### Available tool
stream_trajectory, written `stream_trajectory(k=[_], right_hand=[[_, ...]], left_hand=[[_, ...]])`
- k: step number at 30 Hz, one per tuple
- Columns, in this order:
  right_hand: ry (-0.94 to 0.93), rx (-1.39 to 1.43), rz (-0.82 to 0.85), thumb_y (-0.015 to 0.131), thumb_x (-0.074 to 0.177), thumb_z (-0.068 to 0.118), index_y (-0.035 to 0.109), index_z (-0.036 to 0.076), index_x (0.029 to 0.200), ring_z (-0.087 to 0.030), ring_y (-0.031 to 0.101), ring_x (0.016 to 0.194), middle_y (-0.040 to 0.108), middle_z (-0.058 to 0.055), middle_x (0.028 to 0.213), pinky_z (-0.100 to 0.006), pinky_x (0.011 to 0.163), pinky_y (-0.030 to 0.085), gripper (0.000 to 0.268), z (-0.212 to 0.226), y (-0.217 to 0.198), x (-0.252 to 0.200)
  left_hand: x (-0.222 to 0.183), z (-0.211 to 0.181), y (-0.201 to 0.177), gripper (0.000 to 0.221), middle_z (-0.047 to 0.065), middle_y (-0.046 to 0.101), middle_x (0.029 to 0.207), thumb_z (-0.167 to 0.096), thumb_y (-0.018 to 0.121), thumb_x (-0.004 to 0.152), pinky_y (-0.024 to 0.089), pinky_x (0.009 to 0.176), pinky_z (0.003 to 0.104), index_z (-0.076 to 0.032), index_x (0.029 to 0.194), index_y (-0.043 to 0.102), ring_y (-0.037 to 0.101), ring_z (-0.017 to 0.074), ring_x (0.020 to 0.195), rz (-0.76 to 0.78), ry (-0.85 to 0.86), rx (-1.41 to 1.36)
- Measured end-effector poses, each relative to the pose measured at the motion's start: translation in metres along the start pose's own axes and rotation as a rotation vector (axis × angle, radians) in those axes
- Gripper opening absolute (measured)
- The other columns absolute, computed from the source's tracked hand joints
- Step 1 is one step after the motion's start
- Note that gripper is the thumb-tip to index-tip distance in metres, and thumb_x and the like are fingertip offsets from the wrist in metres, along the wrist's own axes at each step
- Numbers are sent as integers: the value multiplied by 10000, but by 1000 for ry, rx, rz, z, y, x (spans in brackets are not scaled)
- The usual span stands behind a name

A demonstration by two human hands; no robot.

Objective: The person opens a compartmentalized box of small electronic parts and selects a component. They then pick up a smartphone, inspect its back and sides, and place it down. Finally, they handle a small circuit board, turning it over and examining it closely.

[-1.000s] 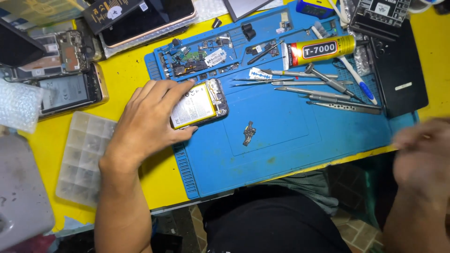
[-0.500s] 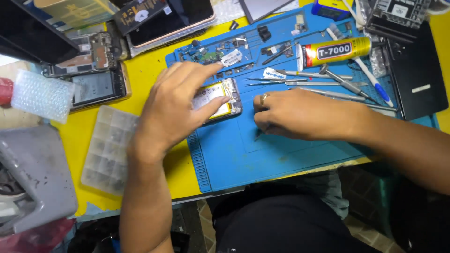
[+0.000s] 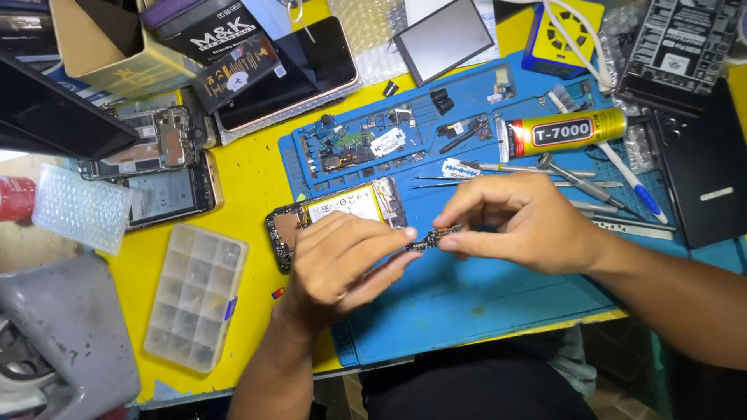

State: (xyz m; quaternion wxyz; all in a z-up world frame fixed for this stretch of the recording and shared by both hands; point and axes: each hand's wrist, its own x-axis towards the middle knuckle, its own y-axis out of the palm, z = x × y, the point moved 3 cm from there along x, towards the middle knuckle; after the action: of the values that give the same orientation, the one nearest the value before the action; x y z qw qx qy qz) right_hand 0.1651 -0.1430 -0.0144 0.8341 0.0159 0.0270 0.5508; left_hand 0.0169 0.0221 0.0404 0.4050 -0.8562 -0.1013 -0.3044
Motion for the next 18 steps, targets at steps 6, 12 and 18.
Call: stream_trajectory(k=[6, 12, 18], right_hand=[[26, 79, 23, 814, 783, -38, 735, -29, 1001, -184, 769, 718, 743, -147, 908, -236, 704, 670, 232, -6, 0, -1], [23, 138, 72, 747, 852, -27, 726, -43, 1047, -209, 768, 686, 718, -162, 870, -256, 686, 659, 197, -3, 1, -1], [23, 150, 97, 716, 883, -17, 723, -42, 1080, -213, 775, 692, 707, -156, 875, -262, 689, 661, 199, -2, -1, -2]], left_hand=[[2, 1, 0, 147, 96, 731, 874, -74, 829, 912, 516, 646, 312, 0, 998, 735, 668, 215, 685, -16, 0, -41], [-2, 4, 0, 172, 94, 724, 862, -98, 847, 909, 508, 631, 315, -9, 1005, 736, 657, 215, 674, -19, 10, -35], [-3, 5, 0, 204, 106, 739, 866, -103, 869, 894, 513, 620, 312, -3, 1001, 728, 669, 214, 666, -47, 41, -31]])
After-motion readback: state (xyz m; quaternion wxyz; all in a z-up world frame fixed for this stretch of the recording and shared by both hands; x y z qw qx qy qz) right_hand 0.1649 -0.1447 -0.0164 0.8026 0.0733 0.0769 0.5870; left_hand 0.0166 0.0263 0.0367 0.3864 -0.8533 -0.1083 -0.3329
